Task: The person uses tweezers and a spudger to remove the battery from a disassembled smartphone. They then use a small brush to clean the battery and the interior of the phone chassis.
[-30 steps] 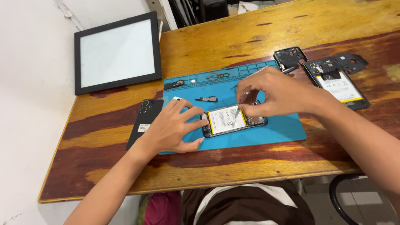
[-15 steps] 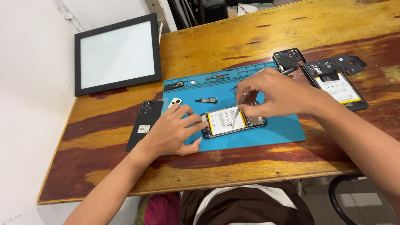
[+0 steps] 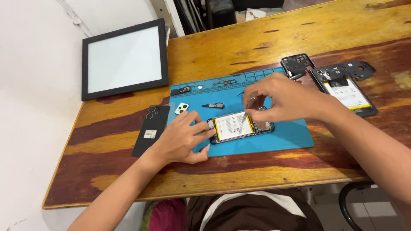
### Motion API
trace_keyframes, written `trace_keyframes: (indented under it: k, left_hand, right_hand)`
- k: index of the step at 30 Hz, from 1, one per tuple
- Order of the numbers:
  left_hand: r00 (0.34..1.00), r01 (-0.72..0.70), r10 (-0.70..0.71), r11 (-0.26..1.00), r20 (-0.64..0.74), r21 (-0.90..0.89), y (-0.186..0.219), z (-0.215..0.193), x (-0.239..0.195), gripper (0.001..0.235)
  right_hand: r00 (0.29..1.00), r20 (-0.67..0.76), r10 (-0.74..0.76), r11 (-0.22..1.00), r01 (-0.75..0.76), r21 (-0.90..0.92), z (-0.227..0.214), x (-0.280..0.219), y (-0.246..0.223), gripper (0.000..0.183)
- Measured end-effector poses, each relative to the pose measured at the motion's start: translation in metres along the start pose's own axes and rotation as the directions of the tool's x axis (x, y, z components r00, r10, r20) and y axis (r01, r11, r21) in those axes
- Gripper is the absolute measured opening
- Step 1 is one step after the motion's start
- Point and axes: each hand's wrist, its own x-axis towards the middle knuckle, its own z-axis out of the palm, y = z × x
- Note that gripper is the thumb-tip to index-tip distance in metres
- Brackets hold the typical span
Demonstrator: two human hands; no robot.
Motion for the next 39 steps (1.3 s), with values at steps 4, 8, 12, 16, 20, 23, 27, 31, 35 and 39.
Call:
trace_keyframes:
  k: [4,8,12,16,20,23,27,31,35,39]
  left_hand:
    - [0.999,-0.031,0.032,0.997,-0.007,0.077,-0.001,-0.001,-0.001,0.035]
    - [1.0,0.005,-0.005,1.0,0.001,0.017,0.001,0.0,0.0,0.034]
    - [0.994,0.099,-0.102,0.989,-0.025,-0.105,0.003,0.001,0.0,0.037]
    - [0.993,0.108,-0.112,0.986,-0.023,-0.128,-0.004,-0.002,-0.001,0.037]
    - [0.991,0.131,-0.133,0.983,-0.005,-0.125,-0.007,-0.002,-0.004,0.038]
    - [0.994,0.11,-0.11,0.991,0.006,-0.08,-0.01,-0.003,-0.001,0.039]
    - [0.991,0.133,-0.132,0.988,0.019,-0.078,-0.006,-0.003,0.001,0.04]
    - [0.993,0.115,-0.113,0.992,0.029,-0.051,-0.003,-0.005,0.001,0.041]
    - [0.995,0.1,-0.1,0.995,-0.018,-0.021,-0.004,-0.007,0.003,0.031]
    - [0.974,0.215,-0.215,0.977,-0.071,-0.002,-0.01,-0.006,0.004,0.023]
  right_hand:
    - [0.995,-0.013,0.096,0.994,-0.097,-0.057,0.0,0.0,-0.001,0.017]
    - [0.996,-0.044,0.072,0.995,-0.075,-0.069,-0.001,0.002,0.002,0.018]
    - [0.993,-0.037,0.114,0.992,-0.116,-0.052,0.0,0.0,0.009,0.017]
    - [0.956,-0.195,-0.221,0.966,0.187,-0.178,-0.002,0.003,0.015,0.016]
    - [0.98,-0.179,-0.091,0.928,0.018,-0.372,-0.003,0.001,0.021,0.018]
    - [0.989,-0.122,0.083,0.896,-0.128,-0.425,-0.006,0.002,0.026,0.013]
    - [0.987,-0.056,0.151,0.874,-0.16,-0.459,-0.004,0.003,0.036,0.012]
    - [0.987,-0.003,0.159,0.847,-0.138,-0.514,-0.001,0.002,0.047,0.017]
    - [0.954,0.075,0.289,0.838,-0.214,-0.501,0.004,0.004,0.049,0.021]
    - [0.913,0.146,0.381,0.84,-0.276,-0.467,0.006,0.006,0.05,0.022]
